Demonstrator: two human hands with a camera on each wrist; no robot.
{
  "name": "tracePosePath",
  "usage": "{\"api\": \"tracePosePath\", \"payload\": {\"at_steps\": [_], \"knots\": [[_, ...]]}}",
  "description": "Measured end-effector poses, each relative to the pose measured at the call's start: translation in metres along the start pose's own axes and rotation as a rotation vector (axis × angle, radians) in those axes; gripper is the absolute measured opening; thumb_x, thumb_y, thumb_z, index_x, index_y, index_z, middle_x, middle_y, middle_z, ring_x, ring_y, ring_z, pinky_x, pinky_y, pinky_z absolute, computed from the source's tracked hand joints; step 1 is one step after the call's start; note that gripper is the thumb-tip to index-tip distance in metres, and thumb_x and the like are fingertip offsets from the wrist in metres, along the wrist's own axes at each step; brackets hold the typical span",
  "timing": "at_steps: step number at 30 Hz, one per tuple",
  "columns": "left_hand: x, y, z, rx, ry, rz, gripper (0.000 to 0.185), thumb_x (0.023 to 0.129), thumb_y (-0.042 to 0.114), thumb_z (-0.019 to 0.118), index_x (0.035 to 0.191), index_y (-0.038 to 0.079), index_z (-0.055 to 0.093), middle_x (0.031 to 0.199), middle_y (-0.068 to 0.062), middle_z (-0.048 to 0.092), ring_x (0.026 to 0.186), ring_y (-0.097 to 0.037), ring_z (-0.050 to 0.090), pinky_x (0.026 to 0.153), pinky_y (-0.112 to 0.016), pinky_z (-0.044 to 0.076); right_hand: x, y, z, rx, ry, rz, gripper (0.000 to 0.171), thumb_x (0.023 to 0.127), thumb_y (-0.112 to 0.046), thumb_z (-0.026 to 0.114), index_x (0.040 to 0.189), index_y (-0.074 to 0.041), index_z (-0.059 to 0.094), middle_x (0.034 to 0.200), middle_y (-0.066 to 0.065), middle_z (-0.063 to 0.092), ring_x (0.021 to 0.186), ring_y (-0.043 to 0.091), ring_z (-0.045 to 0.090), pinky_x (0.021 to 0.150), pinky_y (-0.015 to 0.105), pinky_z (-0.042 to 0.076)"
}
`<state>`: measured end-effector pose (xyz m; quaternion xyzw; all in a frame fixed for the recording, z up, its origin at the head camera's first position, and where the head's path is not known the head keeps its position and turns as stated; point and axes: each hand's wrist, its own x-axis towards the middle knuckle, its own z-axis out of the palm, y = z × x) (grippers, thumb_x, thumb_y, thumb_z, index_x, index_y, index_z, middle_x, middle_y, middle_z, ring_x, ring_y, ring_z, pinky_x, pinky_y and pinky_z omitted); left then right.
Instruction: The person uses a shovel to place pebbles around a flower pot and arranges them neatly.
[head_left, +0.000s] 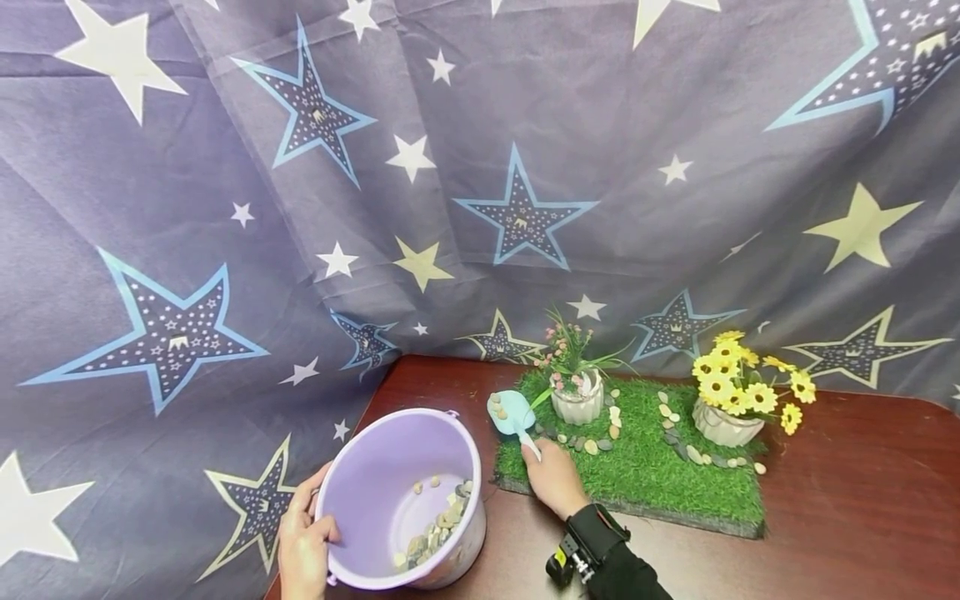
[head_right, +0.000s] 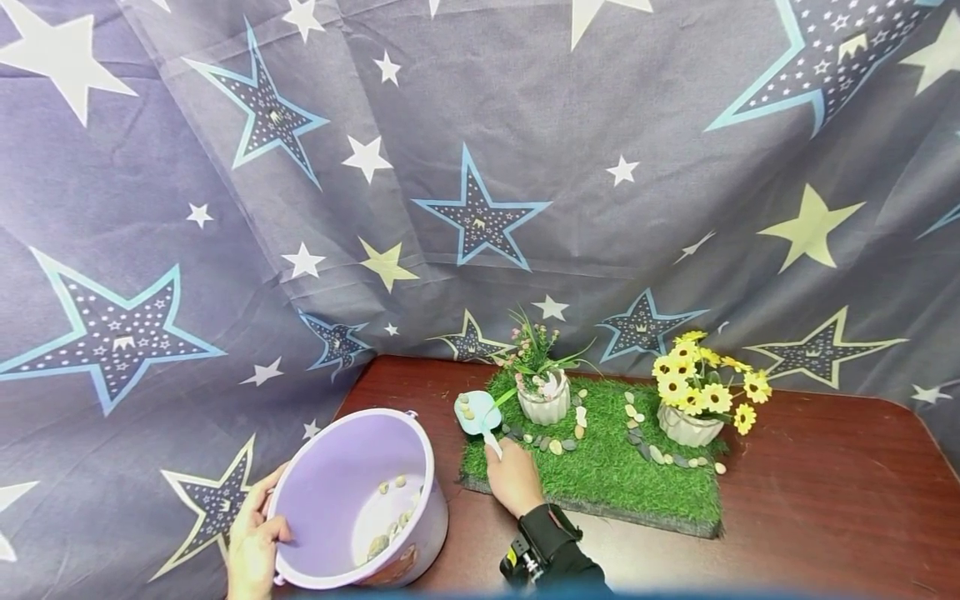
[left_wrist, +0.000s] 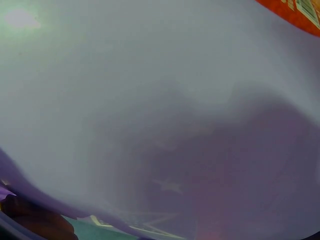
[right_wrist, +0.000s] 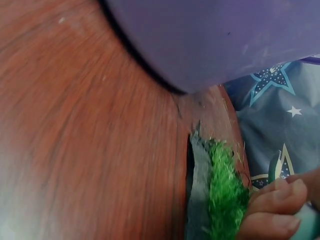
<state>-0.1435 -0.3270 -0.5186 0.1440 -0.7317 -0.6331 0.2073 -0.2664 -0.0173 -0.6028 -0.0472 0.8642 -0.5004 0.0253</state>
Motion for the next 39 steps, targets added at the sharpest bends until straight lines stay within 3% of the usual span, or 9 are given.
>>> {"api": "tracePosePath", "payload": {"at_steps": [5, 11, 14, 30, 39], "knots": [[0.000, -0.001, 0.000, -0.005, -0.001, 0.016, 0.086, 0.059, -0.021, 0.039, 0.142, -0.007, 0.054, 0.099, 0.008, 0.076, 0.084, -0.010, 0.070, 0.066, -0.024, 0.058, 0.005, -0.002, 0.010, 0.137, -0.039, 0.039, 0.026, 0.106, -0.023, 0.052, 0.087, -0.005, 0.057, 0.066, -0.001, 0.041, 0.056, 0.015, 0.039, 0.054, 0.031, 0.033], [0.000, -0.003, -0.001, -0.023, -0.011, 0.013, 0.086, 0.059, -0.022, 0.039, 0.141, -0.002, 0.056, 0.097, 0.007, 0.076, 0.083, -0.011, 0.070, 0.066, -0.025, 0.057, 0.009, 0.003, 0.016, 0.474, -0.139, 0.188, 0.030, 0.109, -0.022, 0.046, 0.098, 0.005, 0.055, 0.060, -0.003, 0.043, 0.040, 0.006, 0.032, 0.038, 0.022, 0.028], [0.000, -0.004, -0.001, -0.022, -0.010, 0.018, 0.086, 0.059, -0.022, 0.040, 0.141, -0.002, 0.057, 0.097, 0.007, 0.076, 0.083, -0.010, 0.070, 0.066, -0.024, 0.057, 0.009, 0.002, 0.015, 0.588, -0.158, 0.228, 0.032, 0.109, -0.022, 0.044, 0.102, 0.007, 0.055, 0.063, -0.003, 0.045, 0.042, 0.005, 0.033, 0.039, 0.020, 0.029], [-0.002, 0.000, -0.001, 0.023, -0.010, 0.008, 0.085, 0.059, -0.018, 0.040, 0.143, -0.007, 0.053, 0.092, 0.004, 0.076, 0.079, -0.012, 0.070, 0.062, -0.026, 0.057, 0.003, -0.001, 0.024, 0.812, -0.154, 0.273, 0.039, 0.111, -0.029, 0.041, 0.117, 0.009, 0.052, 0.069, -0.003, 0.042, 0.047, 0.004, 0.035, 0.041, 0.018, 0.031], [0.000, -0.003, -0.001, -0.004, -0.010, 0.024, 0.087, 0.059, -0.021, 0.040, 0.141, 0.000, 0.058, 0.094, 0.005, 0.076, 0.080, -0.011, 0.069, 0.063, -0.025, 0.057, 0.002, -0.001, 0.031, 1.003, -0.160, 0.263, 0.040, 0.112, -0.036, 0.036, 0.119, 0.002, 0.048, 0.074, -0.005, 0.042, 0.052, 0.004, 0.037, 0.044, 0.017, 0.034]]}}
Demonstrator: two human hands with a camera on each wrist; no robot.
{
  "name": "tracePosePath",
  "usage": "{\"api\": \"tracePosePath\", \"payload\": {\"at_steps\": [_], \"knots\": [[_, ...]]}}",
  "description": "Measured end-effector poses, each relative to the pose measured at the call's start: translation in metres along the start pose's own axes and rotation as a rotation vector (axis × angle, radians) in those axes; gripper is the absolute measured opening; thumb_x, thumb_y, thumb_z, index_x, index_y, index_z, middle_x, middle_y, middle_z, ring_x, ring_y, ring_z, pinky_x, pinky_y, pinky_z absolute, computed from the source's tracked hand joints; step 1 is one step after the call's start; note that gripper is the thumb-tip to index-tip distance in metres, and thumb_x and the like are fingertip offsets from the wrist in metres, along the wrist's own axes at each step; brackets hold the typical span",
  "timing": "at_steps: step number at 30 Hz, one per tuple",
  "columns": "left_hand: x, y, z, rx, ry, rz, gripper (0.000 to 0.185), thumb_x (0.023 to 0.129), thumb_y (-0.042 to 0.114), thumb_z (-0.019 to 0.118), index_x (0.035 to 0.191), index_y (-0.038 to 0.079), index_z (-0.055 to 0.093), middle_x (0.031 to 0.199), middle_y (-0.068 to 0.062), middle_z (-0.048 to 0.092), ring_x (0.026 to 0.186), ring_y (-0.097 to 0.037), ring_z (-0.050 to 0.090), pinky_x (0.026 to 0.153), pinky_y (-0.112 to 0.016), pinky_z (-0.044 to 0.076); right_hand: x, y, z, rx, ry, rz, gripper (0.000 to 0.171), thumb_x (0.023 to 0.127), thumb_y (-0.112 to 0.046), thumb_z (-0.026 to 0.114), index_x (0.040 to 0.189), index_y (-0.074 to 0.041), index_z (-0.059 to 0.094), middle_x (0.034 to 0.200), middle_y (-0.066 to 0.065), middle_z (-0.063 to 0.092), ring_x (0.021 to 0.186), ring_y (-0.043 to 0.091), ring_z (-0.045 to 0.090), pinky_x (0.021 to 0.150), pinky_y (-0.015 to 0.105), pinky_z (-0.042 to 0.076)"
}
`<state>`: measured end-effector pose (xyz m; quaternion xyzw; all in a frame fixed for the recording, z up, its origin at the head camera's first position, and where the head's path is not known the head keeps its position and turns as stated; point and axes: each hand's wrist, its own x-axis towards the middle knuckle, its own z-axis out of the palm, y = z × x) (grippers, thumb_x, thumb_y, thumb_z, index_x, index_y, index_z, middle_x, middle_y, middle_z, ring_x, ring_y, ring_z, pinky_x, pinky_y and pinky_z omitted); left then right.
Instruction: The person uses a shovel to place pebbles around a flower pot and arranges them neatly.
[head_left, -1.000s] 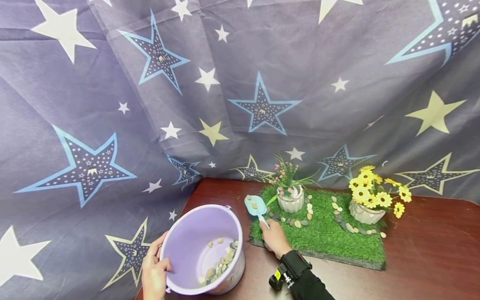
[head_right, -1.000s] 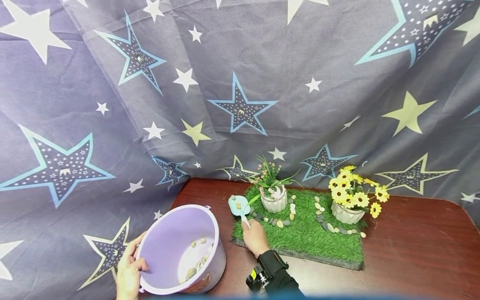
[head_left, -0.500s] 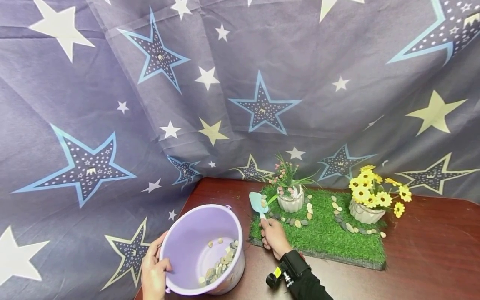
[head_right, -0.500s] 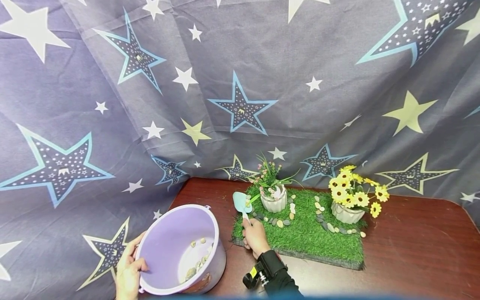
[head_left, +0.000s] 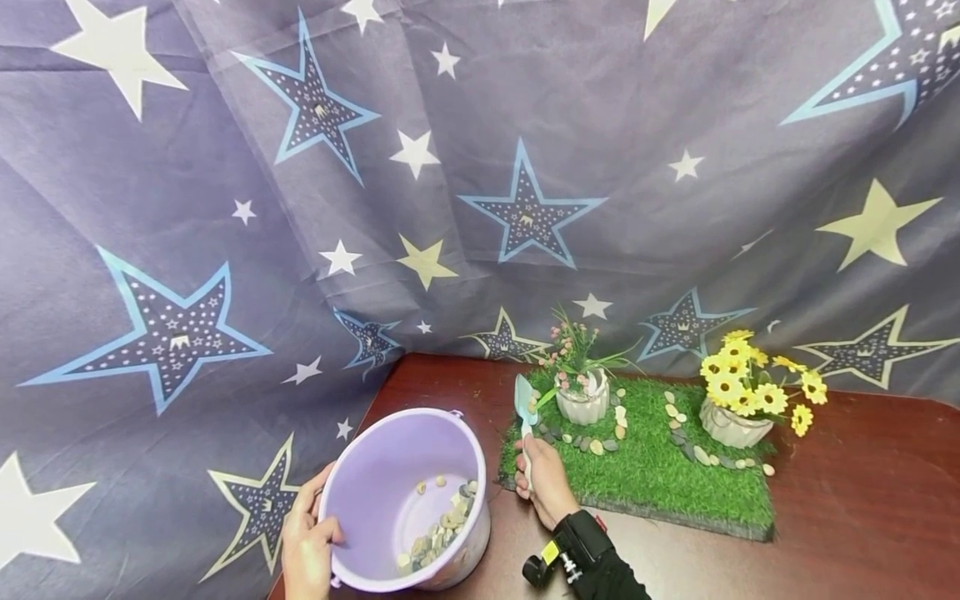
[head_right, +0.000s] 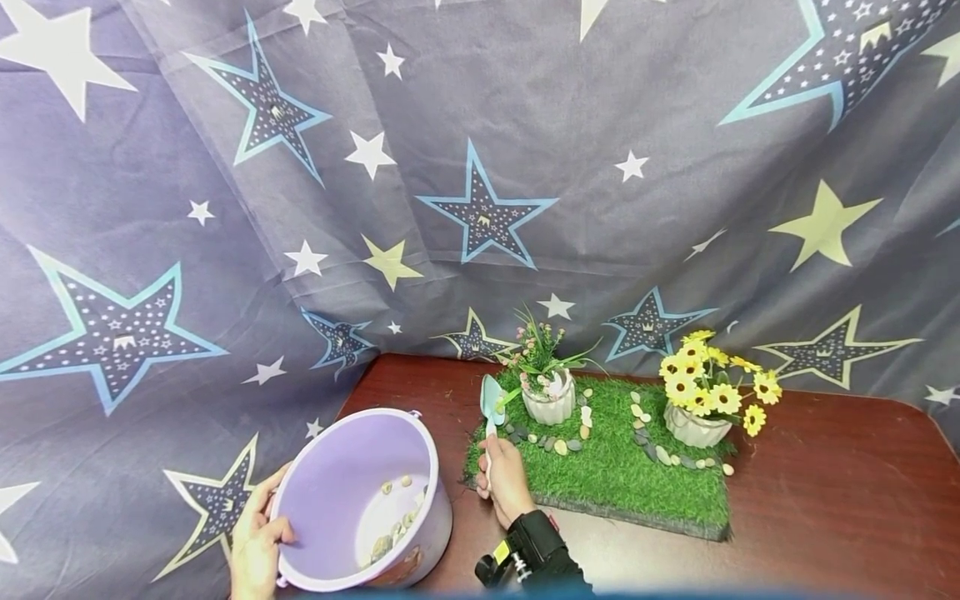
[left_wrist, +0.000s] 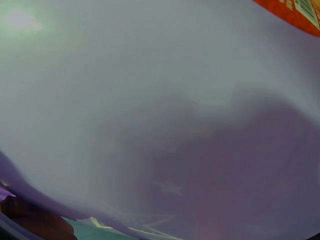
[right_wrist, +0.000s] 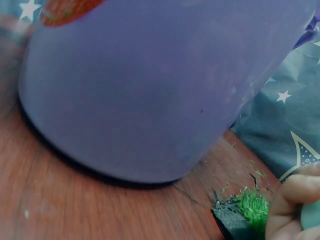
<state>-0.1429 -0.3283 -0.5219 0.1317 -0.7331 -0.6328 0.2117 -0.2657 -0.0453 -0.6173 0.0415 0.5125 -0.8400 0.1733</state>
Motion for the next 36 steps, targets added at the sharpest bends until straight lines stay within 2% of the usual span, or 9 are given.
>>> {"api": "tracePosePath", "payload": {"at_steps": [5, 9, 14, 20, 28, 33, 36], "knots": [[-0.001, 0.000, 0.000, -0.013, -0.010, -0.005, 0.086, 0.060, -0.021, 0.040, 0.141, 0.003, 0.059, 0.096, 0.006, 0.076, 0.082, -0.010, 0.070, 0.065, -0.025, 0.058, 0.001, -0.001, 0.001, 0.103, -0.011, 0.003, 0.037, 0.112, -0.036, 0.033, 0.113, -0.004, 0.050, 0.072, -0.007, 0.043, 0.052, 0.003, 0.037, 0.045, 0.017, 0.034], [-0.003, 0.002, 0.000, 0.000, -0.008, -0.015, 0.086, 0.060, -0.020, 0.040, 0.143, -0.003, 0.054, 0.096, 0.005, 0.077, 0.082, -0.011, 0.071, 0.066, -0.025, 0.058, 0.001, -0.004, 0.002, 0.186, -0.018, 0.006, 0.035, 0.113, -0.036, 0.031, 0.111, -0.006, 0.050, 0.072, -0.009, 0.042, 0.052, 0.001, 0.037, 0.046, 0.016, 0.033], [-0.003, 0.003, 0.001, -0.003, -0.005, -0.014, 0.086, 0.060, -0.019, 0.039, 0.144, -0.007, 0.051, 0.098, 0.005, 0.077, 0.083, -0.012, 0.071, 0.067, -0.026, 0.059, 0.001, -0.006, 0.001, 0.234, -0.035, 0.020, 0.036, 0.113, -0.036, 0.031, 0.112, -0.006, 0.050, 0.072, -0.008, 0.042, 0.051, 0.002, 0.037, 0.046, 0.016, 0.032], [-0.003, 0.000, 0.001, -0.025, -0.011, -0.009, 0.086, 0.061, -0.021, 0.039, 0.143, -0.001, 0.055, 0.099, 0.005, 0.076, 0.084, -0.011, 0.070, 0.066, -0.026, 0.058, -0.001, -0.006, -0.001, 0.229, -0.045, 0.029, 0.036, 0.113, -0.035, 0.029, 0.111, -0.006, 0.051, 0.071, -0.008, 0.042, 0.050, 0.002, 0.036, 0.045, 0.017, 0.032], [-0.002, 0.000, 0.000, -0.039, -0.005, 0.002, 0.087, 0.060, -0.022, 0.039, 0.142, 0.001, 0.057, 0.100, 0.006, 0.077, 0.085, -0.010, 0.070, 0.066, -0.025, 0.058, -0.009, -0.014, -0.009, 0.159, 0.000, -0.042, 0.039, 0.112, -0.039, 0.032, 0.114, -0.005, 0.050, 0.071, -0.008, 0.043, 0.050, 0.003, 0.037, 0.044, 0.018, 0.032], [-0.001, -0.001, -0.001, -0.047, -0.003, 0.010, 0.088, 0.059, -0.022, 0.039, 0.140, 0.004, 0.060, 0.099, 0.006, 0.076, 0.084, -0.010, 0.070, 0.066, -0.024, 0.057, -0.011, -0.017, -0.014, 0.181, 0.047, -0.012, 0.039, 0.112, -0.039, 0.029, 0.111, -0.007, 0.052, 0.070, -0.008, 0.044, 0.051, 0.003, 0.038, 0.045, 0.018, 0.034], [-0.001, 0.000, 0.001, -0.048, -0.003, 0.010, 0.087, 0.059, -0.022, 0.039, 0.141, 0.002, 0.059, 0.099, 0.005, 0.076, 0.084, -0.011, 0.069, 0.066, -0.024, 0.057, -0.009, -0.017, -0.016, 0.196, 0.039, 0.009, 0.040, 0.113, -0.038, 0.028, 0.112, -0.008, 0.053, 0.070, -0.008, 0.044, 0.052, 0.003, 0.039, 0.046, 0.018, 0.034]]}}
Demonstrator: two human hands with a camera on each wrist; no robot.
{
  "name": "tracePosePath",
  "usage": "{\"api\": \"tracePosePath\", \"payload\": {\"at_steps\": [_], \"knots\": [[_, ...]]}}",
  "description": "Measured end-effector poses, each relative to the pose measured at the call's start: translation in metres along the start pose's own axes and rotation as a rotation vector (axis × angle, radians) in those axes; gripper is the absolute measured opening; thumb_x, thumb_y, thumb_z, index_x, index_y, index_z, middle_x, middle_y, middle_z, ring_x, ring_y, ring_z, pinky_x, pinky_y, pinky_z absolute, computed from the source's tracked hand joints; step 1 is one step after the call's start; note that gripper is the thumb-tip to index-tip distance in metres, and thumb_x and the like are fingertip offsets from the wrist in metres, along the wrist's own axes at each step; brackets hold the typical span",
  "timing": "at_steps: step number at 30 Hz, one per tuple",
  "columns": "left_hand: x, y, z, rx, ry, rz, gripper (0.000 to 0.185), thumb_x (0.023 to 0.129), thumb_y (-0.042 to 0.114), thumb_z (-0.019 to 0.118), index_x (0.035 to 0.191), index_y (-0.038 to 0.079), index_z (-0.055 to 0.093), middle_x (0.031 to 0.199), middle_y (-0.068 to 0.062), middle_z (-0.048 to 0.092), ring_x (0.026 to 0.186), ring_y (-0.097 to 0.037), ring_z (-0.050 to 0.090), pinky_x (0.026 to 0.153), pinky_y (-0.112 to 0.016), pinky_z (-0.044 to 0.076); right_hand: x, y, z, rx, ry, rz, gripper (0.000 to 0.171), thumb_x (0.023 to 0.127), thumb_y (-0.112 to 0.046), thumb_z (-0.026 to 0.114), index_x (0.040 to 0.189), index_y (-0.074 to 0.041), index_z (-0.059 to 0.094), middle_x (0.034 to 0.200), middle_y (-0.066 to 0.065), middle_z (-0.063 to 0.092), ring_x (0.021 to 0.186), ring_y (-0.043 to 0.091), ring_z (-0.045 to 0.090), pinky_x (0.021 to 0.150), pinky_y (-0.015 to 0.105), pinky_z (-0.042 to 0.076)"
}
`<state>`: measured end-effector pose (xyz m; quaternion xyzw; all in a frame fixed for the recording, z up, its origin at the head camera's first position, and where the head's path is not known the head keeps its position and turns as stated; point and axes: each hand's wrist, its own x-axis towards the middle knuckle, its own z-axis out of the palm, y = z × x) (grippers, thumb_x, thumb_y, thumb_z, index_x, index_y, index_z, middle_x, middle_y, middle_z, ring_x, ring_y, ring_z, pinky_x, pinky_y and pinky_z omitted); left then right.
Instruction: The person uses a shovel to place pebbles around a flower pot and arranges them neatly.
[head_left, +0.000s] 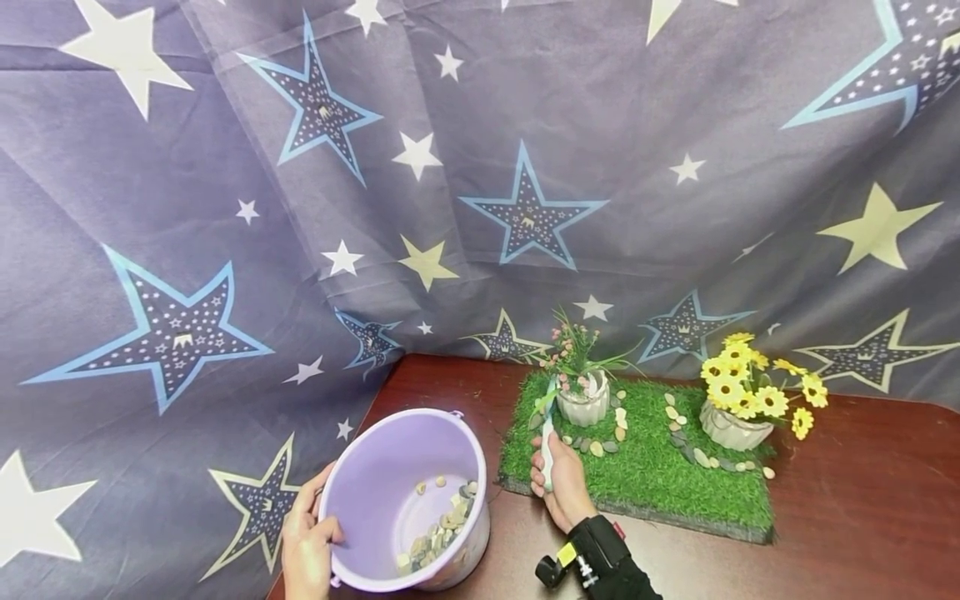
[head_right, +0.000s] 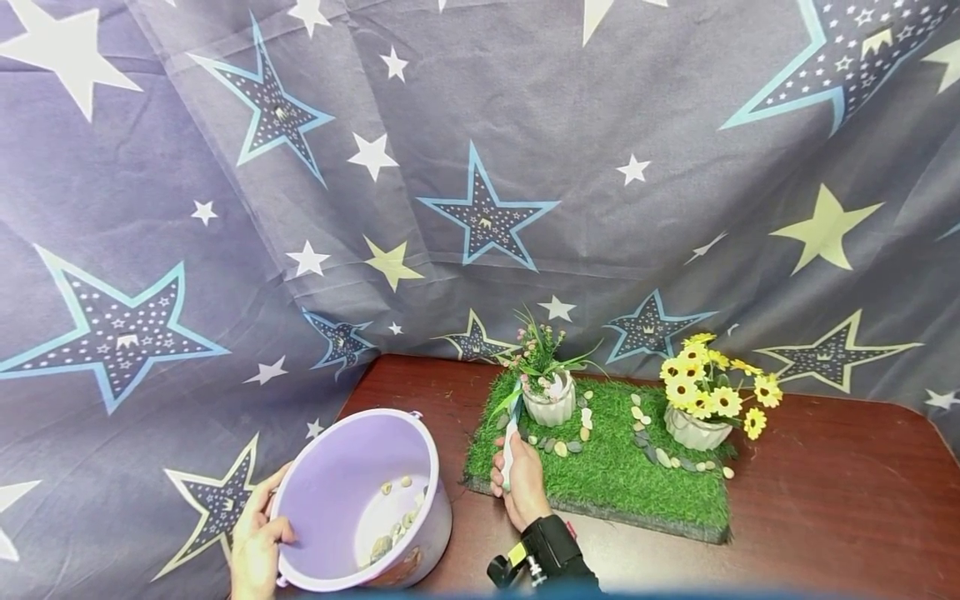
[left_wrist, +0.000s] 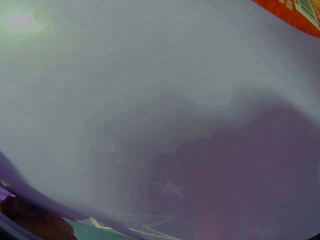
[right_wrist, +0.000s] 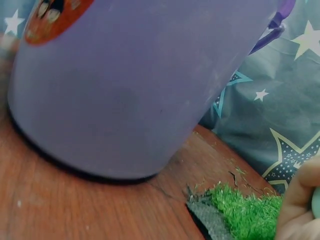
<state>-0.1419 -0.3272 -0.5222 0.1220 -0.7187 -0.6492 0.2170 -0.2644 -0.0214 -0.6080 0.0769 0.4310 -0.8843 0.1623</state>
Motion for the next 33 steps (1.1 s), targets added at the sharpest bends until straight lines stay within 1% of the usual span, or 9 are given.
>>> {"api": "tracePosePath", "payload": {"at_steps": [6, 10, 13, 16, 21, 25, 29, 31, 33], "knots": [[-0.001, 0.002, 0.002, 0.021, 0.000, -0.018, 0.086, 0.059, -0.021, 0.039, 0.143, -0.005, 0.055, 0.097, 0.004, 0.076, 0.082, -0.012, 0.070, 0.065, -0.026, 0.058, 0.004, -0.002, -0.007, 0.032, -0.039, 0.021, 0.041, 0.113, -0.037, 0.025, 0.118, -0.005, 0.050, 0.070, -0.009, 0.043, 0.051, 0.002, 0.037, 0.046, 0.018, 0.033], [-0.002, 0.003, 0.002, 0.034, 0.009, -0.019, 0.086, 0.059, -0.021, 0.039, 0.142, -0.005, 0.055, 0.095, 0.004, 0.076, 0.081, -0.012, 0.070, 0.064, -0.026, 0.058, 0.005, -0.004, -0.012, -0.009, -0.042, 0.025, 0.043, 0.113, -0.036, 0.024, 0.121, -0.002, 0.050, 0.070, -0.009, 0.043, 0.051, 0.003, 0.037, 0.045, 0.017, 0.033], [-0.002, 0.003, 0.002, 0.033, 0.011, -0.009, 0.087, 0.059, -0.021, 0.039, 0.142, -0.005, 0.056, 0.096, 0.004, 0.076, 0.081, -0.011, 0.070, 0.065, -0.025, 0.058, 0.003, -0.004, -0.015, -0.024, -0.028, 0.029, 0.045, 0.113, -0.036, 0.025, 0.123, -0.001, 0.051, 0.070, -0.008, 0.043, 0.051, 0.003, 0.036, 0.045, 0.018, 0.032], [-0.001, 0.002, 0.002, 0.020, 0.012, 0.000, 0.087, 0.058, -0.022, 0.039, 0.142, -0.005, 0.056, 0.100, 0.005, 0.076, 0.084, -0.010, 0.070, 0.067, -0.024, 0.057, 0.000, -0.004, -0.015, -0.026, -0.034, 0.028, 0.045, 0.113, -0.036, 0.026, 0.123, -0.001, 0.052, 0.070, -0.009, 0.041, 0.050, 0.003, 0.035, 0.044, 0.017, 0.031], [0.000, 0.002, 0.002, 0.016, 0.021, -0.007, 0.086, 0.059, -0.023, 0.039, 0.142, -0.005, 0.056, 0.102, 0.008, 0.076, 0.087, -0.009, 0.069, 0.069, -0.022, 0.056, -0.006, -0.002, -0.012, 0.012, -0.062, 0.051, 0.042, 0.113, -0.035, 0.026, 0.118, -0.003, 0.053, 0.070, -0.009, 0.042, 0.050, 0.002, 0.036, 0.044, 0.017, 0.032], [0.000, 0.001, 0.002, 0.038, 0.025, -0.021, 0.086, 0.059, -0.023, 0.039, 0.142, -0.005, 0.056, 0.100, 0.009, 0.076, 0.085, -0.009, 0.069, 0.067, -0.023, 0.057, -0.010, -0.001, -0.010, 0.070, -0.079, 0.055, 0.041, 0.113, -0.034, 0.024, 0.118, -0.003, 0.051, 0.069, -0.010, 0.042, 0.050, 0.001, 0.037, 0.043, 0.016, 0.032], [0.000, 0.001, 0.002, 0.038, 0.023, -0.014, 0.086, 0.059, -0.023, 0.039, 0.142, -0.005, 0.056, 0.100, 0.009, 0.076, 0.085, -0.008, 0.070, 0.067, -0.023, 0.057, -0.013, -0.003, -0.010, 0.121, -0.099, 0.063, 0.040, 0.114, -0.032, 0.021, 0.119, -0.003, 0.049, 0.069, -0.010, 0.041, 0.048, 0.001, 0.037, 0.042, 0.015, 0.032], [0.000, 0.002, 0.002, 0.032, 0.021, -0.005, 0.086, 0.059, -0.023, 0.040, 0.141, -0.004, 0.057, 0.099, 0.008, 0.076, 0.084, -0.009, 0.069, 0.066, -0.023, 0.057, -0.016, -0.005, -0.009, 0.089, -0.099, 0.068, 0.042, 0.114, -0.033, 0.021, 0.121, -0.003, 0.050, 0.069, -0.010, 0.041, 0.048, 0.001, 0.036, 0.042, 0.015, 0.032], [0.000, 0.003, 0.001, 0.027, 0.018, -0.002, 0.086, 0.059, -0.023, 0.039, 0.141, -0.004, 0.057, 0.098, 0.007, 0.076, 0.083, -0.010, 0.069, 0.066, -0.023, 0.057, -0.021, -0.008, -0.009, 0.014, -0.098, 0.068, 0.044, 0.113, -0.035, 0.023, 0.123, -0.001, 0.050, 0.069, -0.010, 0.042, 0.047, 0.001, 0.036, 0.041, 0.016, 0.031]]}}
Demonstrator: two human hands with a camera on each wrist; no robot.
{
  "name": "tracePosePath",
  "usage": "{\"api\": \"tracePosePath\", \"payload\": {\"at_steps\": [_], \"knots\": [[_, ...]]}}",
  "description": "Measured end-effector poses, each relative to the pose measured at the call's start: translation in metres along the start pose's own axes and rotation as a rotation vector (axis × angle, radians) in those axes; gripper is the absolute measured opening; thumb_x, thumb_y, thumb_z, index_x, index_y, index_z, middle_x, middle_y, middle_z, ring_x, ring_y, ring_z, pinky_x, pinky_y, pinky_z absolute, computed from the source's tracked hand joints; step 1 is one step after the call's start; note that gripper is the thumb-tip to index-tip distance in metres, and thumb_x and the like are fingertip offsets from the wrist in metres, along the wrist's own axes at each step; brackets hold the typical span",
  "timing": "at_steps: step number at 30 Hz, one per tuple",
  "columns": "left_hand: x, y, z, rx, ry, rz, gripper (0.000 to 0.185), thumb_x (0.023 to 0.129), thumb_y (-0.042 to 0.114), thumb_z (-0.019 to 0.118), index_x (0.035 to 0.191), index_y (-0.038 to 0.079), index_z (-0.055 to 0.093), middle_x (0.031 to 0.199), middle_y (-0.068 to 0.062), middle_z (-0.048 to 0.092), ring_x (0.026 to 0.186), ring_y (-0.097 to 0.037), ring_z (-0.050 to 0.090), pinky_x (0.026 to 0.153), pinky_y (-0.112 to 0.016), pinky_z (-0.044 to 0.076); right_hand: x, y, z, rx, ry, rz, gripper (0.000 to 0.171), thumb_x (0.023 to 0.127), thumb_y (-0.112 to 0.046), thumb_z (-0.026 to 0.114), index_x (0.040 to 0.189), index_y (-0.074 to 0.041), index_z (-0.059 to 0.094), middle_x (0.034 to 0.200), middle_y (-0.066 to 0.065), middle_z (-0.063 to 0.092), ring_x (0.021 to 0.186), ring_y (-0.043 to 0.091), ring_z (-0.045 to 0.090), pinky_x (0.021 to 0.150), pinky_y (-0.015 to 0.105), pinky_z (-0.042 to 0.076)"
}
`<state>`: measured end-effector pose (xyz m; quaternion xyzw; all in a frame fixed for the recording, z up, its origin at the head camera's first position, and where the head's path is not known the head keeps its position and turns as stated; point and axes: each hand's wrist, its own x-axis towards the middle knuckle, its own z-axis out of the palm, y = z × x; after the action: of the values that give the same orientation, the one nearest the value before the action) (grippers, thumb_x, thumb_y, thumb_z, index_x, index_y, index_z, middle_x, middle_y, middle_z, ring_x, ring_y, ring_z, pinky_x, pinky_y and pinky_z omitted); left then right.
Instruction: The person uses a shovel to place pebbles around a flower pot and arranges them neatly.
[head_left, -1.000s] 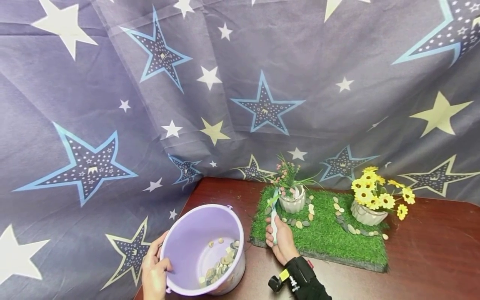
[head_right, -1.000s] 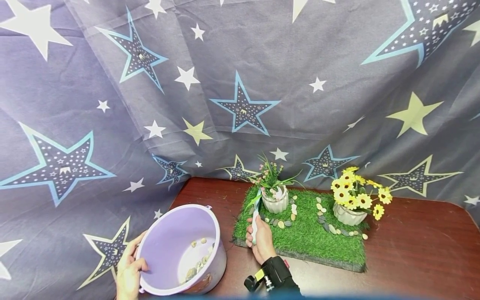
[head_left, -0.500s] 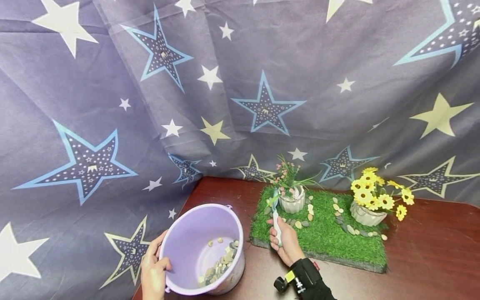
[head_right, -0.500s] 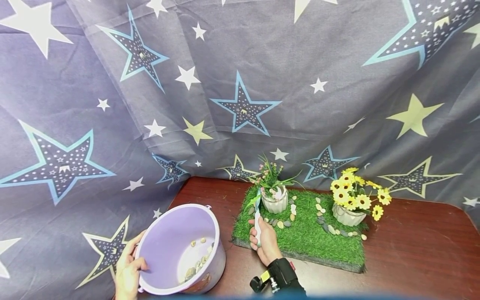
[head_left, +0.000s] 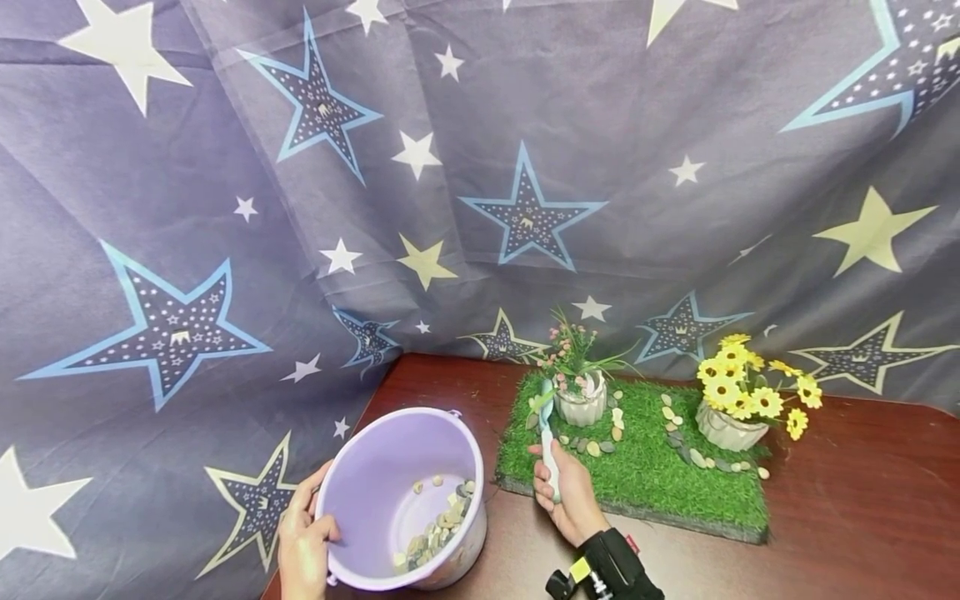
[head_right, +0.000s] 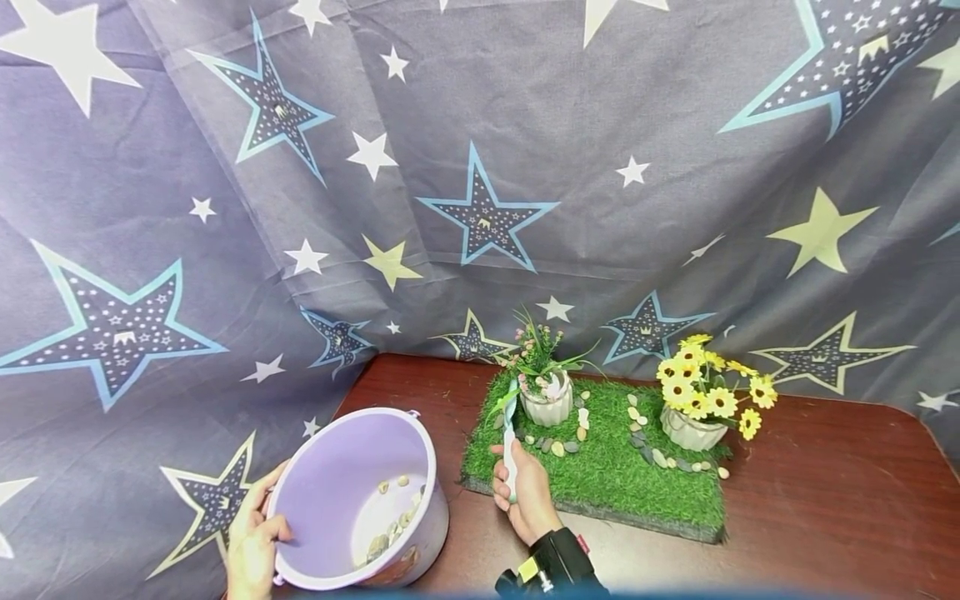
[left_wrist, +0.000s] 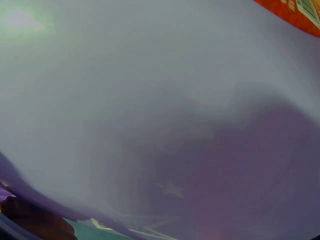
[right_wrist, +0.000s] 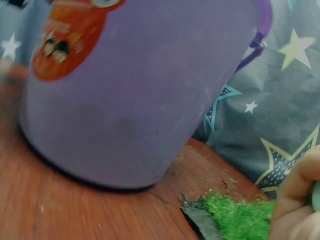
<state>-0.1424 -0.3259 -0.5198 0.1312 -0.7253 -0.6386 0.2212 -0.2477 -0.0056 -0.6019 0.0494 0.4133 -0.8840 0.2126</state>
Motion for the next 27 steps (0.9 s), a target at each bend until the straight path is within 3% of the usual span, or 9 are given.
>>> {"api": "tracePosePath", "payload": {"at_steps": [6, 9, 13, 16, 18, 20, 23, 27], "knots": [[0.001, 0.003, -0.001, 0.045, 0.020, -0.036, 0.086, 0.059, -0.022, 0.040, 0.142, -0.005, 0.056, 0.086, 0.002, 0.074, 0.075, -0.011, 0.068, 0.060, -0.024, 0.056, -0.025, -0.014, 0.015, -0.334, -0.040, -0.019, 0.049, 0.110, -0.039, 0.038, 0.123, 0.006, 0.053, 0.066, -0.007, 0.044, 0.045, 0.003, 0.037, 0.038, 0.019, 0.032], [0.000, 0.005, -0.002, 0.102, 0.033, -0.044, 0.087, 0.058, -0.021, 0.042, 0.142, -0.004, 0.057, 0.077, -0.002, 0.069, 0.068, -0.012, 0.065, 0.055, -0.024, 0.054, -0.043, -0.022, 0.027, -0.564, -0.094, -0.095, 0.042, 0.109, -0.037, 0.046, 0.119, 0.001, 0.060, 0.063, -0.005, 0.049, 0.041, 0.004, 0.040, 0.036, 0.022, 0.035], [-0.009, 0.017, 0.006, 0.192, 0.066, -0.038, 0.087, 0.058, -0.021, 0.046, 0.141, 0.001, 0.060, 0.073, -0.003, 0.064, 0.065, -0.012, 0.062, 0.053, -0.024, 0.051, -0.069, -0.033, 0.045, -0.985, -0.117, -0.348, 0.023, 0.104, -0.035, 0.057, 0.111, -0.017, 0.071, 0.063, -0.007, 0.056, 0.047, 0.001, 0.046, 0.045, 0.023, 0.044], [-0.023, 0.031, 0.021, 0.265, 0.087, 0.003, 0.088, 0.058, -0.020, 0.048, 0.140, 0.007, 0.063, 0.073, -0.004, 0.063, 0.066, -0.011, 0.061, 0.053, -0.024, 0.050, -0.084, -0.042, 0.055, -1.299, -0.044, -0.572, 0.010, 0.100, -0.034, 0.064, 0.100, -0.027, 0.071, 0.069, -0.014, 0.059, 0.057, -0.001, 0.050, 0.056, 0.023, 0.044], [-0.032, 0.041, 0.032, 0.323, 0.095, 0.054, 0.088, 0.059, -0.019, 0.050, 0.140, 0.011, 0.065, 0.072, -0.004, 0.063, 0.065, -0.009, 0.060, 0.054, -0.022, 0.049, -0.092, -0.047, 0.058, -1.476, 0.026, -0.706, 0.010, 0.096, -0.034, 0.069, 0.089, -0.028, 0.068, 0.069, -0.017, 0.055, 0.058, 0.000, 0.046, 0.056, 0.022, 0.039], [-0.042, 0.049, 0.042, 0.372, 0.095, 0.124, 0.088, 0.059, -0.019, 0.053, 0.139, 0.014, 0.066, 0.074, -0.005, 0.067, 0.067, -0.006, 0.062, 0.058, -0.019, 0.050, -0.099, -0.050, 0.059, -1.608, 0.081, -0.821, 0.020, 0.092, -0.034, 0.073, 0.080, -0.025, 0.060, 0.066, -0.017, 0.050, 0.053, 0.001, 0.043, 0.051, 0.021, 0.034], [-0.056, 0.059, 0.059, 0.471, 0.102, 0.215, 0.090, 0.059, -0.017, 0.058, 0.140, 0.022, 0.067, 0.094, -0.007, 0.078, 0.079, -0.004, 0.066, 0.072, -0.011, 0.048, -0.104, -0.052, 0.056, -1.753, 0.145, -0.980, 0.027, 0.088, -0.034, 0.077, 0.078, -0.022, 0.055, 0.063, -0.013, 0.044, 0.048, 0.003, 0.036, 0.046, 0.021, 0.028], [-0.074, 0.065, 0.079, 0.568, 0.100, 0.329, 0.093, 0.055, -0.013, 0.063, 0.138, 0.030, 0.068, 0.122, -0.001, 0.077, 0.093, -0.013, 0.069, 0.083, -0.009, 0.042, -0.100, -0.044, 0.051, -1.864, 0.156, -1.081, 0.028, 0.082, -0.033, 0.082, 0.078, -0.020, 0.057, 0.063, -0.010, 0.047, 0.047, 0.005, 0.038, 0.046, 0.022, 0.030]]}}
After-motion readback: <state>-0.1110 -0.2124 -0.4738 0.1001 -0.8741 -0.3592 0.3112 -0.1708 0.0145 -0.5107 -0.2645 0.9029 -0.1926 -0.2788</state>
